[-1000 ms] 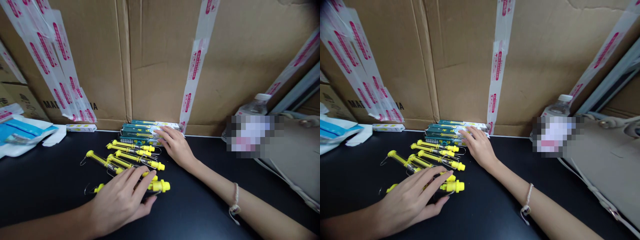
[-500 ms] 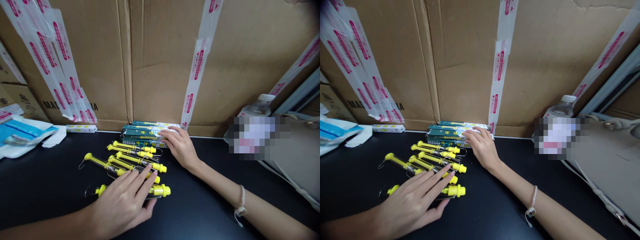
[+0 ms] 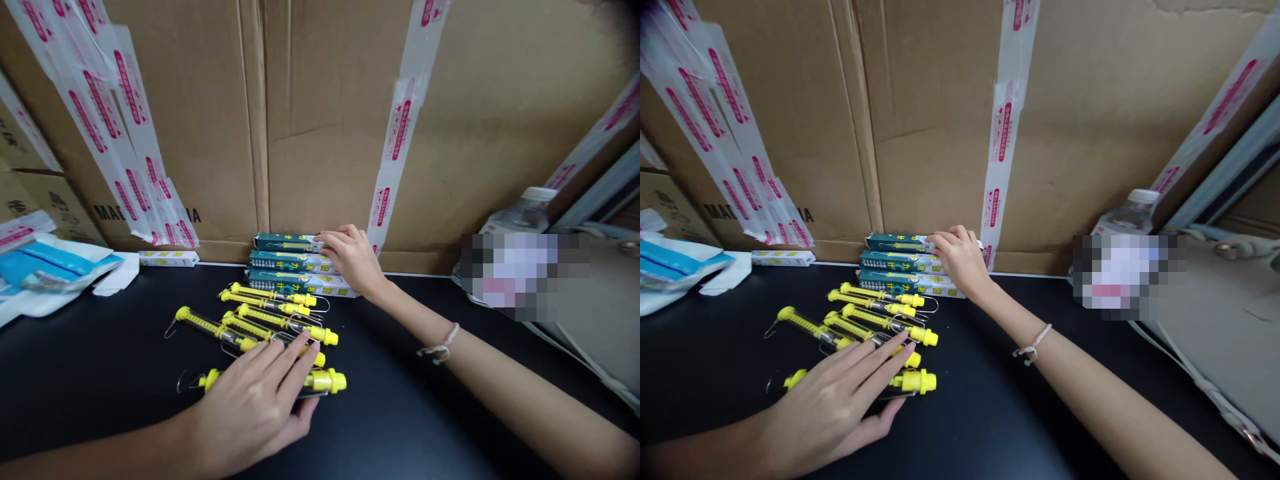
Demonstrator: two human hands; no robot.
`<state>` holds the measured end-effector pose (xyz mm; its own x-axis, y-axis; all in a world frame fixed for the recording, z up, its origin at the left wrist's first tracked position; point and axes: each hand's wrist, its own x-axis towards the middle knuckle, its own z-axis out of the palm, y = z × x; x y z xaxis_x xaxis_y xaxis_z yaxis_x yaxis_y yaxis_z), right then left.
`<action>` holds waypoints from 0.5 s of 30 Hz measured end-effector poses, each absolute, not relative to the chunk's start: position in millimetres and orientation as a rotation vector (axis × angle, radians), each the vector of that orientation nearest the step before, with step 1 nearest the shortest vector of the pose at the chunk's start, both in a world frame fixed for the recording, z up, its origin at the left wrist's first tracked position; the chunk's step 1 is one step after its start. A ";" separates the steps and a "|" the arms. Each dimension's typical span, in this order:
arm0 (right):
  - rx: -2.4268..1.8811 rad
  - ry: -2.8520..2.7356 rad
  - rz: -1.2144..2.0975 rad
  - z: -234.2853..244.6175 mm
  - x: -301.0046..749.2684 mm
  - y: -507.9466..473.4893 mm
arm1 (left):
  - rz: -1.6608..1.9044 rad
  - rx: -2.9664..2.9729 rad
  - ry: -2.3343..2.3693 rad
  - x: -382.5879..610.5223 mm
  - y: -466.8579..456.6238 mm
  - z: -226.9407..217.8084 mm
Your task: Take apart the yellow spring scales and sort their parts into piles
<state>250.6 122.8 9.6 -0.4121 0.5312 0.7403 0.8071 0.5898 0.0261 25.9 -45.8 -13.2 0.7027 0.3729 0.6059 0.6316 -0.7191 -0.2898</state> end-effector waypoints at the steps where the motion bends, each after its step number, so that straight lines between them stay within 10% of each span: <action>1: -1.064 -2.113 -0.522 9.1 249.7 121.6 | -0.718 -2.429 -0.771 25.8 -45.8 -13.0; 15: -0.988 -2.225 -0.706 -4.7 268.4 73.3 | -0.695 -2.486 -0.774 23.9 -45.7 -11.3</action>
